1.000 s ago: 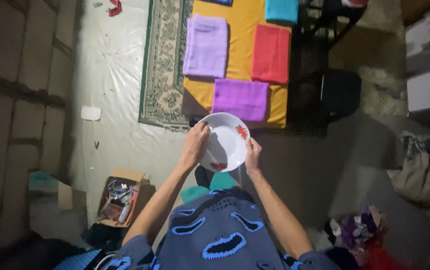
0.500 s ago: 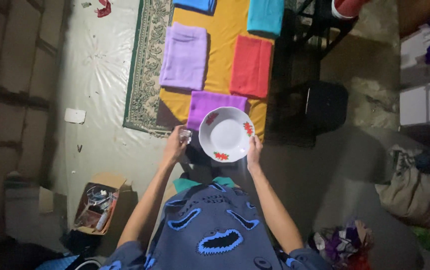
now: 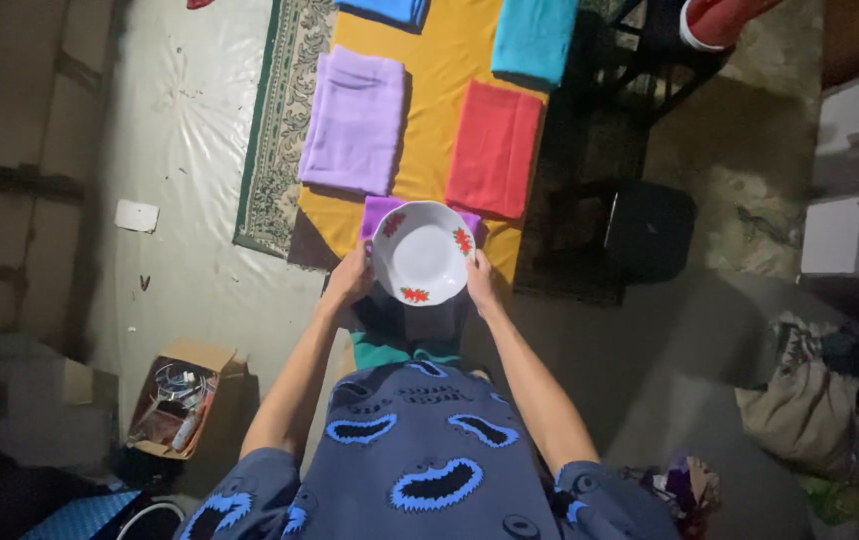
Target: The recorder wipes a bowl with a cloth and places it on a table along with a fork and spoon.
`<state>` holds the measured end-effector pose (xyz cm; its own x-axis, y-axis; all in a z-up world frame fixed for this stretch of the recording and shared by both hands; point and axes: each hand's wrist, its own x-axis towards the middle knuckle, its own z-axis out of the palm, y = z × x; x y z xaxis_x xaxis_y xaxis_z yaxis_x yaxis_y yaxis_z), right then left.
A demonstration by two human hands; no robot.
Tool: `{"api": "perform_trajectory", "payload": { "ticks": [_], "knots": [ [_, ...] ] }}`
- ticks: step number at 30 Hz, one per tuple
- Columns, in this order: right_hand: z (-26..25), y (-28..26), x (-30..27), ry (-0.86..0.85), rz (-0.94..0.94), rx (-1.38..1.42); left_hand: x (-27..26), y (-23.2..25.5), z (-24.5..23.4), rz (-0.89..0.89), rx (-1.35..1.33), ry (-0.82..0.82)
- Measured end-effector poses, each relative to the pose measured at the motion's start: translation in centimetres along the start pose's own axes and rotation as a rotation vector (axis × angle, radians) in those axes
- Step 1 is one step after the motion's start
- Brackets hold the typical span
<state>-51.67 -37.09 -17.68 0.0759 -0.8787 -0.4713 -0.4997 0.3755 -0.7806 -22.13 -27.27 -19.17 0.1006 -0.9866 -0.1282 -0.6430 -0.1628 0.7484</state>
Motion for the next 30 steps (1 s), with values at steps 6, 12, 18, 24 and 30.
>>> {"api": "perform_trajectory", "payload": {
  "ticks": [6, 12, 18, 24, 30],
  "knots": [
    [1.7, 0.4, 2.9, 0.034, -0.141, -0.102, 1.9, -0.8, 0.0, -0.161, 0.078, -0.073],
    [2.3, -2.3, 2.3, -0.042, 0.142, 0.036, 2.6, -1.1, -0.1, -0.104, 0.077, -0.020],
    [4.2, 4.9, 5.7, 0.085, -0.148, -0.101, 3.3, -2.1, 1.5, -0.136, 0.108, 0.015],
    [4.8, 5.5, 5.8, 0.119, 0.032, -0.230, 2.4, 0.5, -0.9, 0.017, 0.065, 0.113],
    [1.2, -5.3, -1.6, 0.338, -0.279, -0.414, -1.4, 3.7, -5.6, -0.112, -0.166, 0.248]
  ]
}}
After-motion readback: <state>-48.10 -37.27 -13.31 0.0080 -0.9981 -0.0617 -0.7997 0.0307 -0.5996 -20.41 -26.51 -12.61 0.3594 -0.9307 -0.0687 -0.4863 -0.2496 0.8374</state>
